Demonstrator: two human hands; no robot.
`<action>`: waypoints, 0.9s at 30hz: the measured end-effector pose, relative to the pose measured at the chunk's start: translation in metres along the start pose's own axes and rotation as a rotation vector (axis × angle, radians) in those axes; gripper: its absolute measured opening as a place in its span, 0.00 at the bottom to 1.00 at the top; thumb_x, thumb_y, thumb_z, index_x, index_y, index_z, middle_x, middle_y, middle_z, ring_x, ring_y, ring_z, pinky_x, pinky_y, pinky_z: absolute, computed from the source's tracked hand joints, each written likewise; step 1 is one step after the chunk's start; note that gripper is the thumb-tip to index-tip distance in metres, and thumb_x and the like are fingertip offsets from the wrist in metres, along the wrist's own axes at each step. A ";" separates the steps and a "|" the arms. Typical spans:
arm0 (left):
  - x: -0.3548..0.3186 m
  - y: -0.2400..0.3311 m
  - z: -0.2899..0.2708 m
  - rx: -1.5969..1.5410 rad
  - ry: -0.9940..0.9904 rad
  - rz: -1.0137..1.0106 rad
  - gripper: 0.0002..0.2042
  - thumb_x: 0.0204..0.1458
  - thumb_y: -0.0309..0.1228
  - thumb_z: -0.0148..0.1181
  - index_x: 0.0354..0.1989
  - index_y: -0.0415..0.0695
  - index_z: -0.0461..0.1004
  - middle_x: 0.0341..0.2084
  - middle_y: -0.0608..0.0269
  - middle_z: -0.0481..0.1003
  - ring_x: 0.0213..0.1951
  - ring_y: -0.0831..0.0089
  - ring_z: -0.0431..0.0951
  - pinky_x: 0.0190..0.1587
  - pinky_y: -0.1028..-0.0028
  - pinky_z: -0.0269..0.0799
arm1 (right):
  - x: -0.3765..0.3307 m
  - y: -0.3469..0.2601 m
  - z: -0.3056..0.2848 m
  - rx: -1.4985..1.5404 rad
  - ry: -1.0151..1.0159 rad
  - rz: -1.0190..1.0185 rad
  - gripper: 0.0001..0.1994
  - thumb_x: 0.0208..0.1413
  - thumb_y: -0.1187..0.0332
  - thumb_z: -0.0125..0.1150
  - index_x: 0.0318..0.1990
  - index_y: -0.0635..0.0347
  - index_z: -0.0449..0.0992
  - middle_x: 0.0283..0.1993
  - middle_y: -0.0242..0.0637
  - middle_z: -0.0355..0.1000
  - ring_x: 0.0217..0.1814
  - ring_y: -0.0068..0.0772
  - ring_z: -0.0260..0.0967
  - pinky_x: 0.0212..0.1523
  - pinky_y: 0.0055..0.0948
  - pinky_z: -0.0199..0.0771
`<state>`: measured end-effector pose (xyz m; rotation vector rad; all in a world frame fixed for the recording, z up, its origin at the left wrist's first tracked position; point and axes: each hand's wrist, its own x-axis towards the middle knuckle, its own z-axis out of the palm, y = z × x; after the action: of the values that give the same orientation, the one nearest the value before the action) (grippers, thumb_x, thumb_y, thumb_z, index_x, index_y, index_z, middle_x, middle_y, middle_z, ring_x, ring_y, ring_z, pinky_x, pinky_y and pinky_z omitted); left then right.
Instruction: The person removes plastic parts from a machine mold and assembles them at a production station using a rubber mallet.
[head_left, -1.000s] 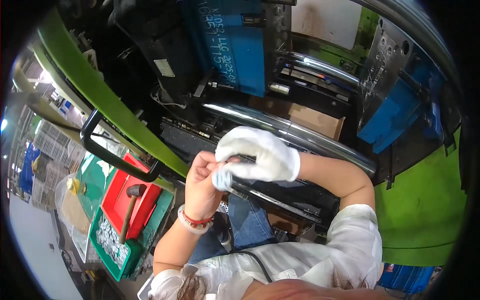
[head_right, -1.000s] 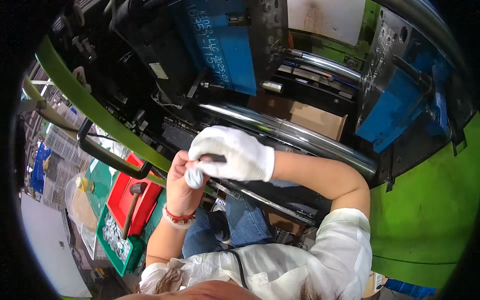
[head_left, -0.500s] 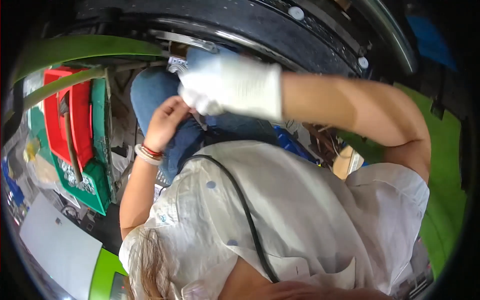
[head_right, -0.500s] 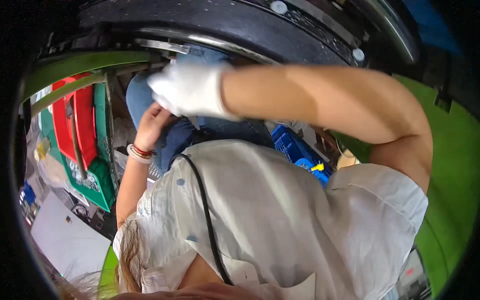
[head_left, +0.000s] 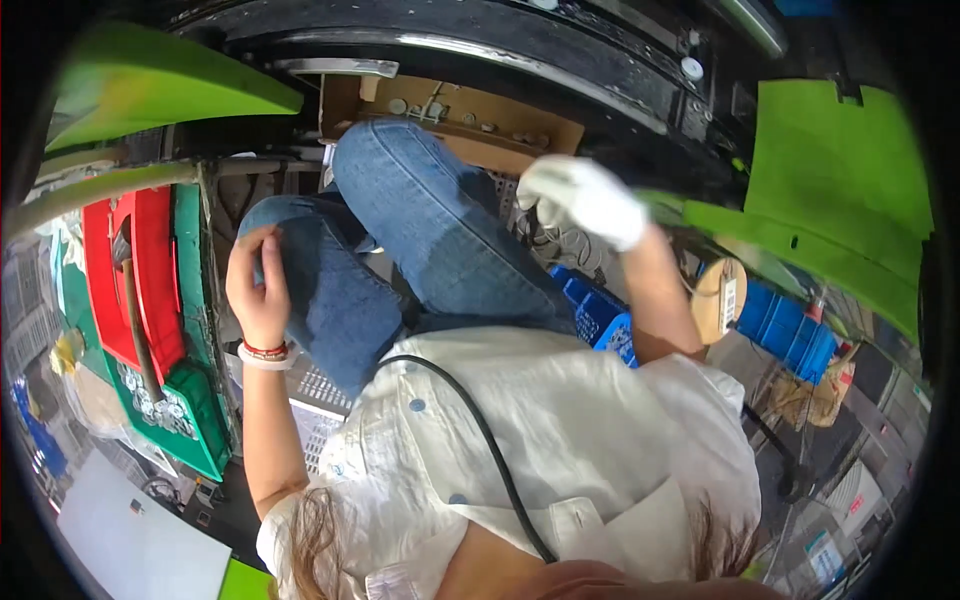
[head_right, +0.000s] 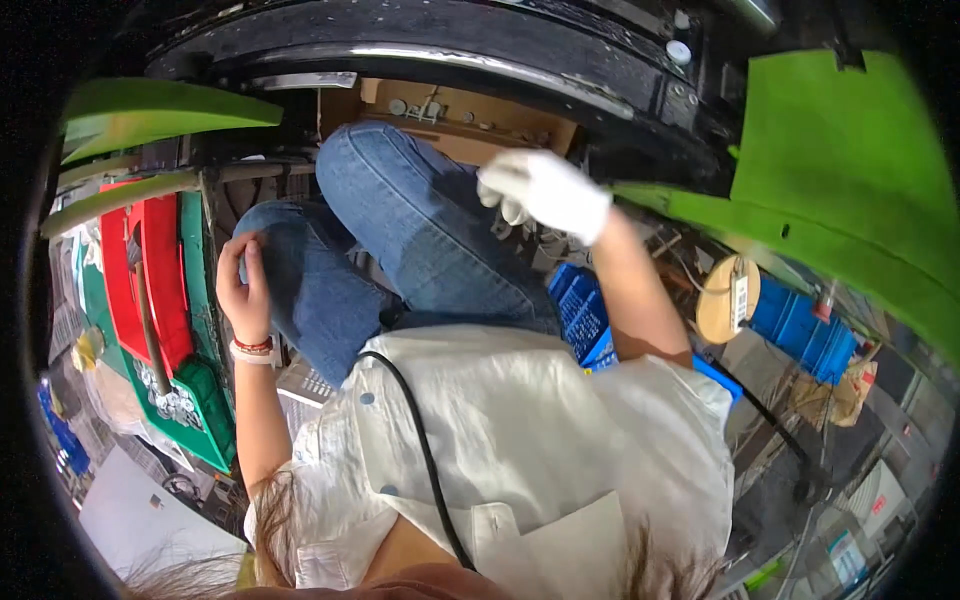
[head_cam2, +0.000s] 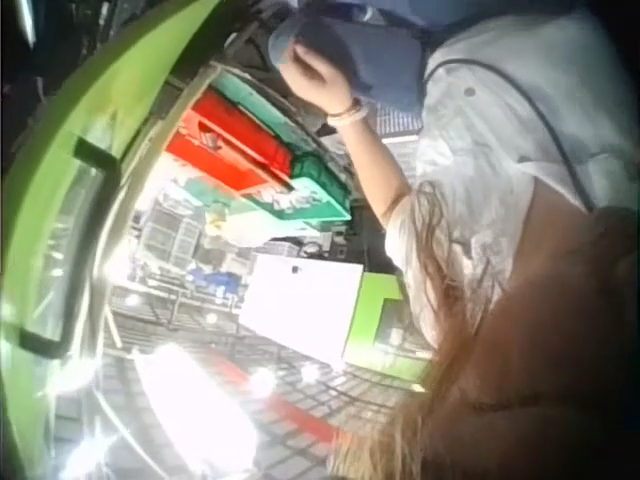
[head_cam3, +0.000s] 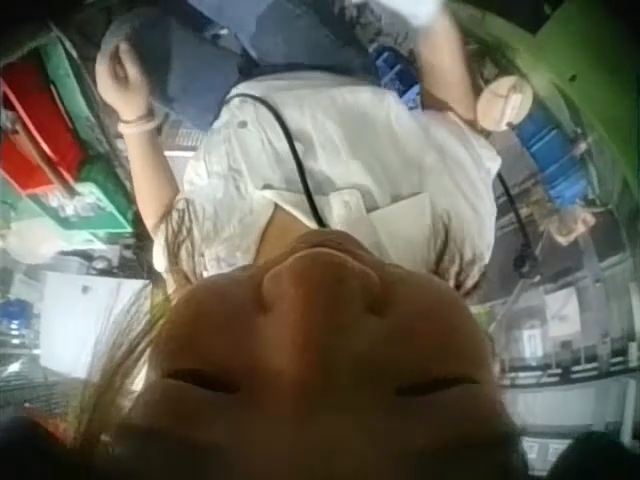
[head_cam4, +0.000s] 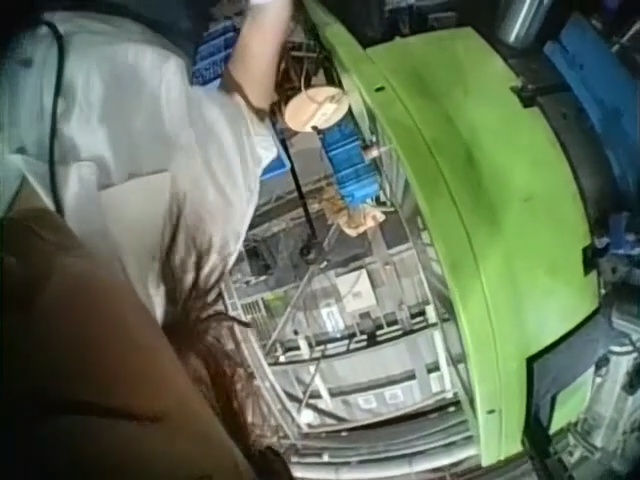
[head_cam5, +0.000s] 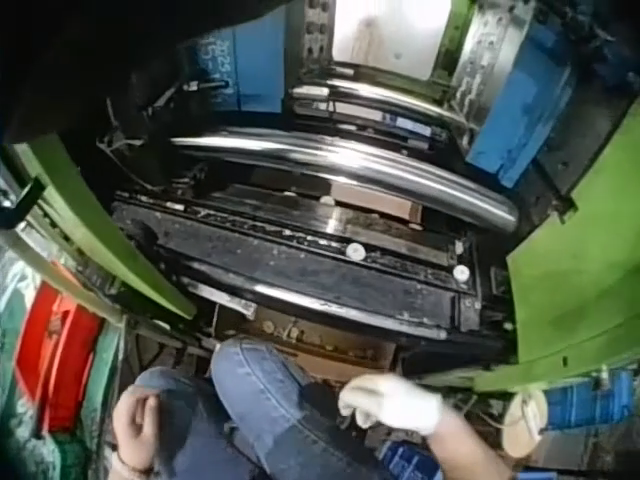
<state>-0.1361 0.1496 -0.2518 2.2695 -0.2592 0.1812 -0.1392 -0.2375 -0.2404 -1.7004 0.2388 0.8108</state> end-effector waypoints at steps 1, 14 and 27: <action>0.007 -0.004 0.004 0.078 0.021 0.025 0.05 0.57 0.21 0.50 0.38 0.36 0.72 0.33 0.58 0.75 0.36 0.69 0.74 0.43 0.74 0.69 | 0.038 0.066 -0.002 0.015 0.113 0.074 0.14 0.58 0.59 0.53 0.38 0.61 0.76 0.32 0.34 0.74 0.30 0.22 0.69 0.32 0.23 0.72; 0.010 -0.023 -0.007 0.359 0.113 0.043 0.03 0.51 0.18 0.51 0.33 0.35 0.70 0.28 0.52 0.72 0.31 0.60 0.73 0.37 0.69 0.68 | 0.442 0.272 0.010 -1.109 0.516 -0.461 0.16 0.58 0.63 0.42 0.47 0.57 0.73 0.49 0.44 0.72 0.52 0.40 0.69 0.50 0.33 0.68; 0.012 -0.021 -0.008 0.392 0.093 -0.004 0.07 0.44 0.16 0.55 0.33 0.38 0.71 0.29 0.53 0.73 0.32 0.57 0.73 0.38 0.66 0.67 | 0.432 0.275 0.007 -1.298 0.457 -0.622 0.14 0.59 0.64 0.46 0.46 0.60 0.73 0.47 0.45 0.73 0.49 0.38 0.72 0.49 0.31 0.70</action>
<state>-0.1199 0.1677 -0.2591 2.6400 -0.1815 0.3608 0.0244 -0.2038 -0.7246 -2.9279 -0.6456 -0.0071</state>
